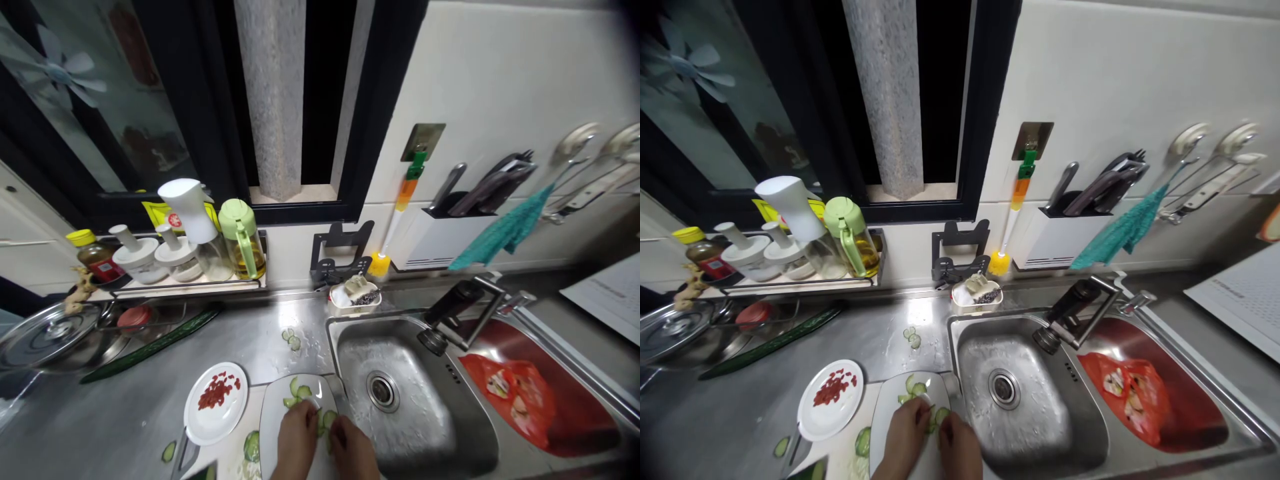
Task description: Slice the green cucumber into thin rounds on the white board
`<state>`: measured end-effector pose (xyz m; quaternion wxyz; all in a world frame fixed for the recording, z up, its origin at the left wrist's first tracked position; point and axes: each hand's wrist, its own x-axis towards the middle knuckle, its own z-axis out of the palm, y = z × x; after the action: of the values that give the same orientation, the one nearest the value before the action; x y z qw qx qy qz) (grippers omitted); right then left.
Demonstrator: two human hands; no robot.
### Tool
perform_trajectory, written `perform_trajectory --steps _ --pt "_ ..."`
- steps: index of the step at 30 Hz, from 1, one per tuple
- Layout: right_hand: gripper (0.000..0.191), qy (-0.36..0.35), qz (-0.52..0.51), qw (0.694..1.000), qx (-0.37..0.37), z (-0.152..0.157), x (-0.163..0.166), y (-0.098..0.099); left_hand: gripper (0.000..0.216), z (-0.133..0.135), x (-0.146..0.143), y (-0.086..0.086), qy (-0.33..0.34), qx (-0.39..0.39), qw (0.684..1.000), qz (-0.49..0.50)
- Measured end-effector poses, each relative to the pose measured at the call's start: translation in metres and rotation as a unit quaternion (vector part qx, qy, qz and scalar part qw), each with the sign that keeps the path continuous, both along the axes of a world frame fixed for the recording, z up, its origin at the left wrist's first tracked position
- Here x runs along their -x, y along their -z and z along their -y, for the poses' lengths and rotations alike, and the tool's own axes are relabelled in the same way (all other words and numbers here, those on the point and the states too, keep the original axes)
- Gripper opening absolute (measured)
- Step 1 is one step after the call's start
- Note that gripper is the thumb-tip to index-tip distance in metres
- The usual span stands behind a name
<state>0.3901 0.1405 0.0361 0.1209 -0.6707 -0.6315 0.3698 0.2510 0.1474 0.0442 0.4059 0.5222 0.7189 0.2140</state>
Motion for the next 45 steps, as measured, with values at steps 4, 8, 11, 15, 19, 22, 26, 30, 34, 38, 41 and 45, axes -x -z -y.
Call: perform_trajectory --steps 4,8,11,15,19,22,26,30,34,38,41,45 --pt "0.020 -0.031 0.066 0.997 -0.006 -0.002 0.003 -0.013 0.019 -0.003 -0.004 -0.002 0.012 0.019 0.999 -0.041" --pt "0.025 -0.052 0.129 0.990 -0.017 -0.001 0.003 -0.008 0.020 -0.004 -0.008 -0.003 0.011 0.030 0.998 -0.059" --pt "0.027 -0.065 0.182 0.981 -0.031 0.002 0.004 0.004 0.020 -0.005 -0.010 -0.002 0.009 0.037 0.997 -0.068" --pt "0.026 -0.076 0.235 0.968 -0.052 0.004 0.008 0.015 0.022 -0.004 -0.011 0.000 0.007 0.033 0.997 -0.071" --pt "0.025 -0.086 0.261 0.959 -0.073 0.007 0.013 0.015 0.023 -0.004 -0.012 0.000 0.012 0.045 0.996 -0.075" --pt "0.023 -0.086 0.273 0.953 -0.098 0.007 0.014 0.014 0.023 -0.005 -0.012 -0.001 0.011 0.062 0.995 -0.073" --pt "0.022 -0.095 0.282 0.947 -0.118 0.007 0.014 0.017 0.028 -0.006 -0.013 -0.003 0.025 0.080 0.993 -0.088" --pt "0.021 -0.096 0.286 0.945 -0.124 0.007 0.013 0.018 0.030 -0.007 -0.014 -0.004 0.040 0.099 0.988 -0.113" --pt "0.021 -0.098 0.290 0.942 -0.139 0.007 0.013 0.017 0.031 -0.006 -0.014 -0.001 0.035 0.094 0.989 -0.105" --pt "0.018 -0.096 0.286 0.941 -0.156 0.008 0.013 0.020 0.031 -0.006 -0.015 -0.002 0.028 0.081 0.991 -0.102" --pt "0.017 -0.097 0.278 0.939 -0.177 0.009 0.012 0.023 0.030 -0.006 -0.015 -0.005 0.036 0.071 0.991 -0.111" --pt "0.017 -0.095 0.270 0.935 -0.209 0.012 0.006 0.029 0.030 -0.005 -0.012 -0.008 0.034 0.051 0.993 -0.102"
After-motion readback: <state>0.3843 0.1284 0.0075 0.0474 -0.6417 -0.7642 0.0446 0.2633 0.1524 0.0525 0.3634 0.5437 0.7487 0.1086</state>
